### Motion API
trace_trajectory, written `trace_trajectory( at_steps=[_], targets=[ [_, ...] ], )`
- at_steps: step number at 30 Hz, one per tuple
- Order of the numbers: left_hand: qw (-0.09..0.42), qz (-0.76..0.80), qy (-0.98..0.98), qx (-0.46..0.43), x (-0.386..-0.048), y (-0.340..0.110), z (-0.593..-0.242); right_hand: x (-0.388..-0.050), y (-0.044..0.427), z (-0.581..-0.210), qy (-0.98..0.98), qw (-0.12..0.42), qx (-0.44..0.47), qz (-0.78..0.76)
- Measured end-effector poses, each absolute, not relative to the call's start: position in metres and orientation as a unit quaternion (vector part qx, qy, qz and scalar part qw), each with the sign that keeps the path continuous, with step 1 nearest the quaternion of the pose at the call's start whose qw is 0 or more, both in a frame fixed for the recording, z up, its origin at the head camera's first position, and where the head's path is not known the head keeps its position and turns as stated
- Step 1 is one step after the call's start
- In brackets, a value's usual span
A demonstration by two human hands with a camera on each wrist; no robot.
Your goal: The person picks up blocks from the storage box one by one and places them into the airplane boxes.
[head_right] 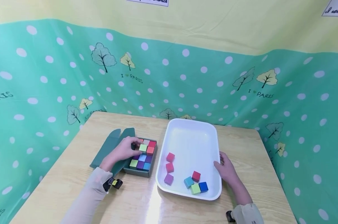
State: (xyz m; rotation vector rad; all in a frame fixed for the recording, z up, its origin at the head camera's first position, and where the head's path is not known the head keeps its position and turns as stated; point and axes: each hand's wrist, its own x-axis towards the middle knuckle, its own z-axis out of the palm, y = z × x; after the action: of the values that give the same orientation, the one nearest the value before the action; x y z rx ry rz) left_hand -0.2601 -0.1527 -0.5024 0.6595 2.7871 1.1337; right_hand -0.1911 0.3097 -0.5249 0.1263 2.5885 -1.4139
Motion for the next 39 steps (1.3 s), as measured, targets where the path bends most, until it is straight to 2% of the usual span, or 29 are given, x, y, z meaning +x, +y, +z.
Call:
trace_trajectory(
  at_steps=[21, 30, 39],
  targets=[
    [-0.025, 0.266, 0.939, 0.217, -0.258, -0.144, -0.504, -0.191, 0.309, -0.526, 0.87, 0.098, 0.05, -0.48],
    [-0.025, 0.277, 0.937, 0.212, -0.256, -0.14, -0.505, -0.19, 0.312, -0.528, 0.866, 0.094, 0.051, -0.489],
    [0.013, 0.367, 0.907, 0.206, -0.249, -0.138, -0.487, -0.19, 0.31, -0.53, 0.862, 0.1, 0.048, -0.494]
  ],
)
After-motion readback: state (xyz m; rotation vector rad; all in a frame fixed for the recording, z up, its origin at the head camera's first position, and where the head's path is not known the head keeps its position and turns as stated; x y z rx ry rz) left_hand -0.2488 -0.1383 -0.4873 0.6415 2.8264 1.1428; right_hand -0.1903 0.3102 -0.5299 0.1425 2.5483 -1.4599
